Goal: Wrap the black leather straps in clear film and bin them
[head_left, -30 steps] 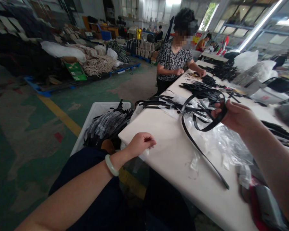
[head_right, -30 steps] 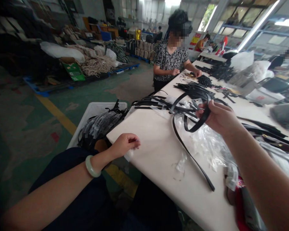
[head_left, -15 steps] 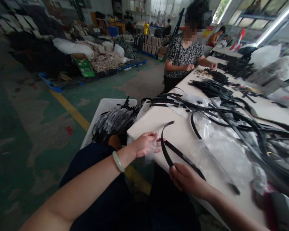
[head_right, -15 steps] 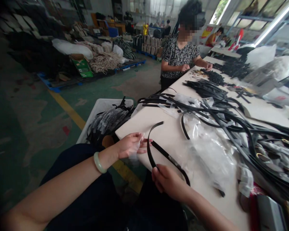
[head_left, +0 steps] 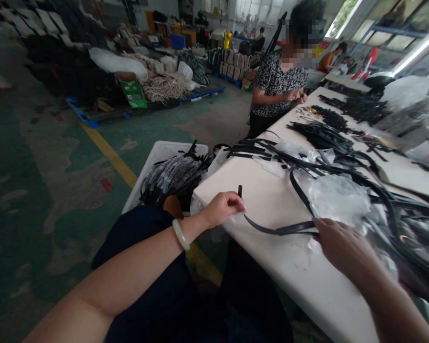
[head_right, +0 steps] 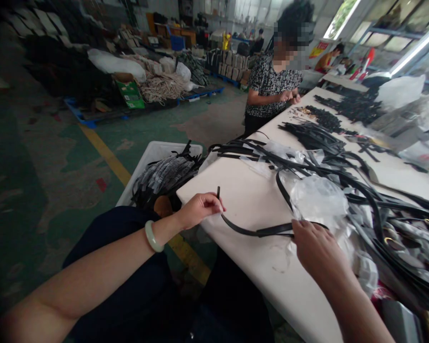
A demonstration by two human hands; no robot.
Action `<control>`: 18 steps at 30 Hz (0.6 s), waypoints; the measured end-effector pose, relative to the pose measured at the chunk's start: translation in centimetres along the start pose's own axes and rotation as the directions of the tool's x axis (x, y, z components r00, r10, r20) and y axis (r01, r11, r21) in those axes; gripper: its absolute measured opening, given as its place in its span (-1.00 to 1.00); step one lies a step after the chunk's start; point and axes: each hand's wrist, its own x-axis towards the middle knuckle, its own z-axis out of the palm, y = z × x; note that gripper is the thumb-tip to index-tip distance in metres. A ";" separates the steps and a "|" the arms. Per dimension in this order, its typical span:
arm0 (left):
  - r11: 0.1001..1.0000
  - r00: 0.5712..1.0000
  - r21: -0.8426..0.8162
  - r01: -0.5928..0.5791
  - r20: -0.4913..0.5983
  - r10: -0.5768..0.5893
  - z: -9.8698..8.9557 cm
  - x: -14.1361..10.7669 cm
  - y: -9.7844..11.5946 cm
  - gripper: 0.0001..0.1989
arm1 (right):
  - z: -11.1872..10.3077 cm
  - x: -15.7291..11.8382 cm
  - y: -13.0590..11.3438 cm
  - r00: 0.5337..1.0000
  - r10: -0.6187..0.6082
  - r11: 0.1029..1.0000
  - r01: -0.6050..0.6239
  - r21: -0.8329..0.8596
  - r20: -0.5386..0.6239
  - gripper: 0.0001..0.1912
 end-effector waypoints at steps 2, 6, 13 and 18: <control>0.989 0.992 0.137 -0.062 0.119 0.046 1.1 -0.6 -0.2 -0.86 | 0.8 0.5 -2.5 0.989 -0.117 0.960 0.136 0.244 -0.092 -0.48; 0.973 0.964 0.190 -0.134 0.251 0.083 2.7 -1.7 -0.4 -0.90 | 2.8 1.3 -10.6 0.968 -0.194 0.533 0.240 0.811 -0.158 -0.48; 0.922 0.975 0.333 -0.199 0.163 0.152 1.3 -2.3 0.3 -0.93 | 4.0 0.9 -12.7 0.997 -0.008 0.538 0.071 0.840 -0.079 -0.47; 0.907 0.987 0.407 -0.107 0.156 0.046 -0.7 -2.3 0.7 -0.82 | 1.6 -0.3 -10.4 0.982 -0.083 0.795 0.169 0.582 -0.172 -0.61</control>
